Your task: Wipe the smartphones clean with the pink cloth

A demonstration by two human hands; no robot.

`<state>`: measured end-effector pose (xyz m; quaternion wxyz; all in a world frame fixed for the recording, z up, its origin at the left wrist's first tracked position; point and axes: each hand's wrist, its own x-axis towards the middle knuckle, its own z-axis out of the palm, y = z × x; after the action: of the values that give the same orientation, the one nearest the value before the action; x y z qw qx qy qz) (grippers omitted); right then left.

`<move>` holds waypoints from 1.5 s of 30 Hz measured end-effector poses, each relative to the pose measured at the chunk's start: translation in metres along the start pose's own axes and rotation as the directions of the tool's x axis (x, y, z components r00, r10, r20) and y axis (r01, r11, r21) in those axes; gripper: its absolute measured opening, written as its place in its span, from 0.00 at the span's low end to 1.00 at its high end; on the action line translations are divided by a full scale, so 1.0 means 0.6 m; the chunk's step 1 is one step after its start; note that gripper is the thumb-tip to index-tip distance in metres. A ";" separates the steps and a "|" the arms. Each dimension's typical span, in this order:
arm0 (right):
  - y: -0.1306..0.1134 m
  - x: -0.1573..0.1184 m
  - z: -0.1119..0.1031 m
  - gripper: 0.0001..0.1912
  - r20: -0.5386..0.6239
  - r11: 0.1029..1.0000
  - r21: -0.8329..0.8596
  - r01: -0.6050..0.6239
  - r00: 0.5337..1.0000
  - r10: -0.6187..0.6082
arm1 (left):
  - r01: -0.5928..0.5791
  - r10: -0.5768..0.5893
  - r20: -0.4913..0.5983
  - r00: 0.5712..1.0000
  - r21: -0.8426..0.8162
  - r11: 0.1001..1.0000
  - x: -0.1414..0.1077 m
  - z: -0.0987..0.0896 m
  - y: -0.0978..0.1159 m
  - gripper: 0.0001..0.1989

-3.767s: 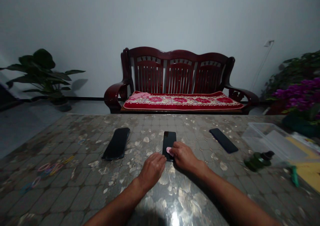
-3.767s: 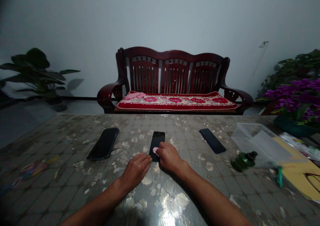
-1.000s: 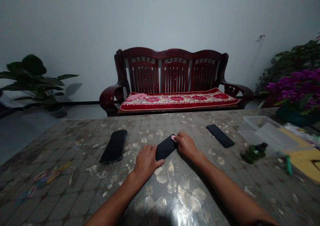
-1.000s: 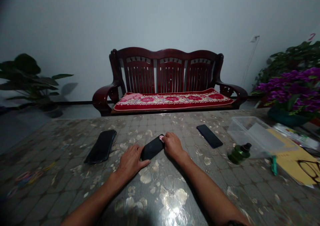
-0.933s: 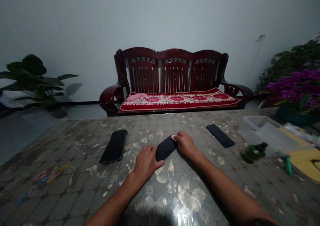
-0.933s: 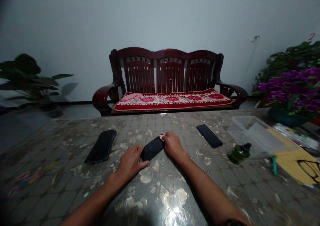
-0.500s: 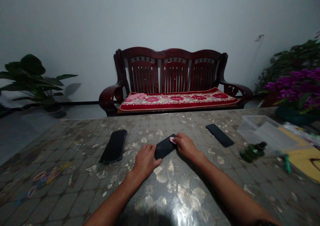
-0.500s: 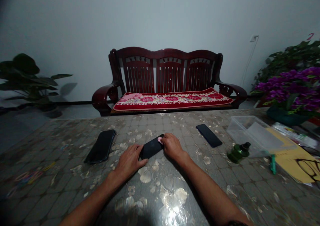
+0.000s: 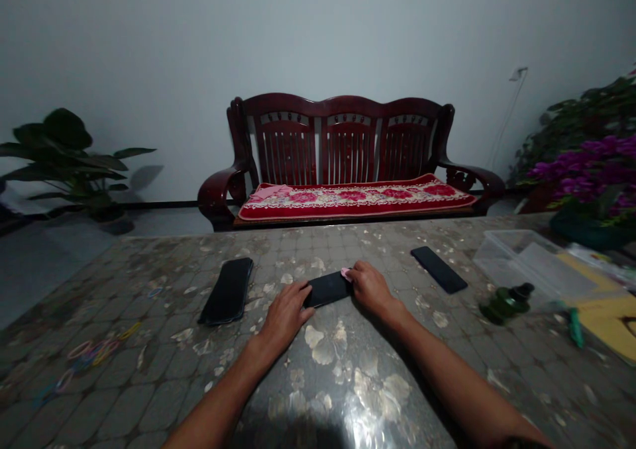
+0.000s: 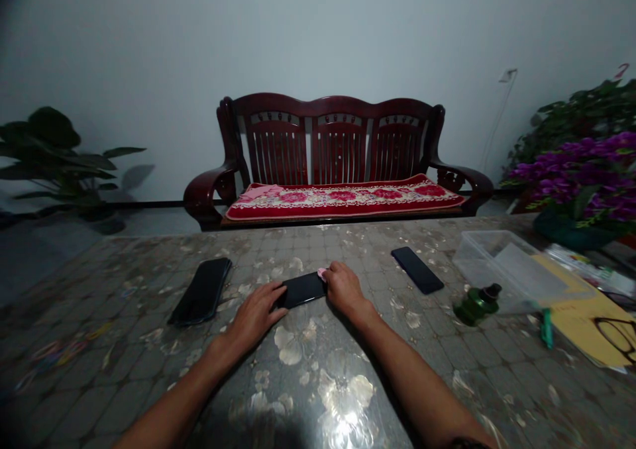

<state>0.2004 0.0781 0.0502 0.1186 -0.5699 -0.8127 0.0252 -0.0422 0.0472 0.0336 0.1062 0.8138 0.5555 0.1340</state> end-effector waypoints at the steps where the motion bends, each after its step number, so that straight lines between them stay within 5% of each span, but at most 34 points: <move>1: -0.001 0.003 0.000 0.19 0.002 1.000 -0.009 -0.014 1.000 0.014 | -0.032 0.032 -0.016 0.999 -0.005 0.999 -0.002 0.004 -0.001 0.20; 9: -0.016 -0.005 0.001 0.16 0.038 0.996 0.005 0.086 0.996 -0.086 | -0.186 0.188 -0.039 0.981 0.048 0.981 -0.017 0.032 -0.006 0.18; 17: -0.012 0.018 0.005 0.19 0.008 1.000 -0.024 -0.008 1.000 0.008 | -0.177 0.193 -0.115 0.974 0.133 0.975 -0.034 0.057 -0.003 0.22; 26: -0.069 0.037 0.031 0.16 0.011 0.977 0.037 0.208 0.978 -0.208 | -0.314 0.378 -0.303 0.875 0.240 0.919 -0.031 0.064 -0.010 0.22; 35: -0.015 0.026 0.004 0.17 0.027 0.999 -0.039 0.013 1.000 -0.012 | -0.300 0.336 -0.289 0.896 0.163 0.940 -0.023 0.052 -0.017 0.19; 45: -0.101 0.055 0.032 0.14 0.034 0.978 0.036 0.204 0.978 -0.205 | -0.309 0.346 -0.278 0.896 0.167 0.936 -0.020 0.042 -0.009 0.14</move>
<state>0.1298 0.0899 0.0474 0.1143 -0.4806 -0.8687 0.0369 -0.0428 0.0375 0.0067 -0.0529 0.8702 0.4269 0.2401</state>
